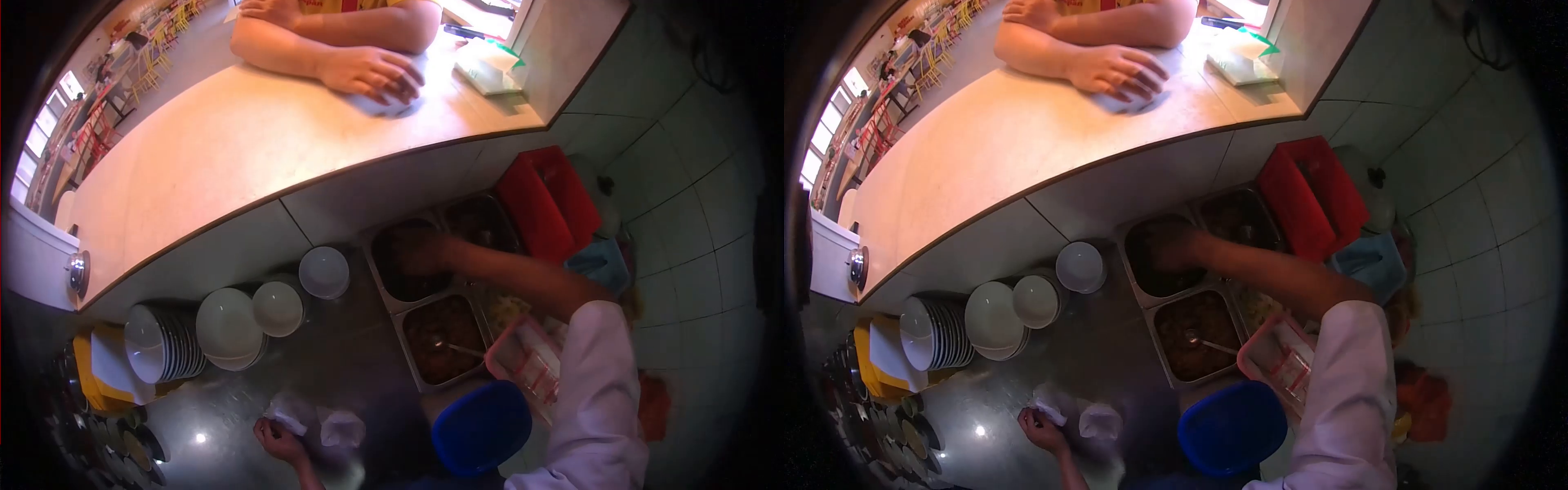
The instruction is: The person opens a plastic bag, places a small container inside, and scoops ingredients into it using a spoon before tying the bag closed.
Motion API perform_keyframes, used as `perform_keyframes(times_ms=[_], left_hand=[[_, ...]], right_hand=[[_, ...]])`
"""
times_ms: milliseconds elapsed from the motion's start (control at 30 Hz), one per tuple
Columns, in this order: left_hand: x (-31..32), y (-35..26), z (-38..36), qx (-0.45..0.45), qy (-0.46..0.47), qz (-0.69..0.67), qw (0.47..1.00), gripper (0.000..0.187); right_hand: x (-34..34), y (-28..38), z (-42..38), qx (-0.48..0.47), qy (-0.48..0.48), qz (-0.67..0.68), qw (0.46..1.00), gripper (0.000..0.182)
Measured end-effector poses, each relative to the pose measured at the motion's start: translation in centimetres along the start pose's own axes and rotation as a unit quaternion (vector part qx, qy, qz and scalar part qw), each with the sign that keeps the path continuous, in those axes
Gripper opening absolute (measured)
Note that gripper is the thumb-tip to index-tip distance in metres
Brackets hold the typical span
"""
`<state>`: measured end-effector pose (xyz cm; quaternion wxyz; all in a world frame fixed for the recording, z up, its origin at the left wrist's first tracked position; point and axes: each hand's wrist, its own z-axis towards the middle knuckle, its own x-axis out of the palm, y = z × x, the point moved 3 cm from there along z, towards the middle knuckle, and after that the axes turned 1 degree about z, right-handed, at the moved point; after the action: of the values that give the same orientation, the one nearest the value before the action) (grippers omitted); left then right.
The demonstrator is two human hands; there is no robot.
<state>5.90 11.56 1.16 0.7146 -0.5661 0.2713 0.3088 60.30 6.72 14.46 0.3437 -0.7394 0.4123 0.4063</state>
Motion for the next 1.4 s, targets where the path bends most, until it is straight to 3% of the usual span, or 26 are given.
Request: perform_keyframes(times_ms=[33, 167, 233, 333, 433, 533, 633, 733, 933, 1033, 1133, 1233, 1333, 1400], left_hand=[[0.0, 0.1, 0.0, 0.003, -0.004, 0.003, 1.0, 0.018], [0.1, 0.4, 0.0, 0.012, -0.002, 0.008, 1.0, 0.018], [0.0, 0.5, 0.0, 0.013, 0.005, 0.009, 1.0, 0.018], [-0.2, -0.2, 0.1, 0.007, 0.006, 0.005, 1.0, 0.018], [-0.3, -0.9, 0.1, -0.008, 0.006, -0.014, 1.0, 0.017], [-0.4, -1.1, 0.2, 0.0, -0.001, -0.021, 1.0, 0.016], [-0.1, -0.3, 0.1, 0.012, -0.003, -0.022, 1.0, 0.017], [0.0, 0.6, -0.2, 0.003, 0.002, -0.031, 1.0, 0.02], [-0.6, -1.0, 0.1, 0.006, -0.019, -0.039, 0.999, 0.017], [0.0, 0.5, 0.2, 0.02, -0.029, -0.066, 0.997, 0.019], [-0.7, 0.9, 0.3, 0.015, -0.006, -0.123, 0.992, 0.025], [-3.1, -1.3, 0.8, -0.027, 0.047, -0.179, 0.982, 0.029], [-6.5, -3.7, 0.7, 0.0, 0.098, -0.187, 0.977, 0.027], [-8.4, -5.3, 0.2, 0.034, 0.1, -0.201, 0.974, 0.026]], right_hand=[[-0.4, 0.1, 0.0, -0.007, 0.059, 0.0, 0.998, 0.025], [2.2, -1.0, 0.3, 0.149, 0.018, 0.241, 0.959, 0.029], [-1.4, -1.0, -1.0, 0.208, 0.061, 0.302, 0.928, 0.029], [-4.0, -1.1, -2.6, 0.312, -0.034, 0.355, 0.881, 0.031], [-1.5, -1.1, -1.7, 0.311, -0.121, 0.286, 0.898, 0.027], [-1.2, -0.3, -0.9, 0.301, 0.053, 0.218, 0.927, 0.035], [-0.7, 1.6, -0.2, 0.278, 0.017, 0.195, 0.94, 0.031], [-1.2, 2.7, -1.3, 0.294, -0.064, 0.269, 0.915, 0.022], [0.3, 2.6, -4.0, 0.253, -0.009, 0.221, 0.942, 0.03], [0.6, 1.8, -5.6, 0.261, -0.116, 0.279, 0.917, 0.025], [0.6, 1.4, -7.2, 0.323, -0.14, 0.461, 0.814, 0.025], [-0.7, 2.5, -8.5, 0.328, -0.154, 0.552, 0.751, 0.029], [-9.9, 8.0, -9.4, 0.296, -0.224, 0.557, 0.743, 0.026], [-13.9, 12.8, -8.9, 0.293, -0.222, 0.576, 0.73, 0.027]])
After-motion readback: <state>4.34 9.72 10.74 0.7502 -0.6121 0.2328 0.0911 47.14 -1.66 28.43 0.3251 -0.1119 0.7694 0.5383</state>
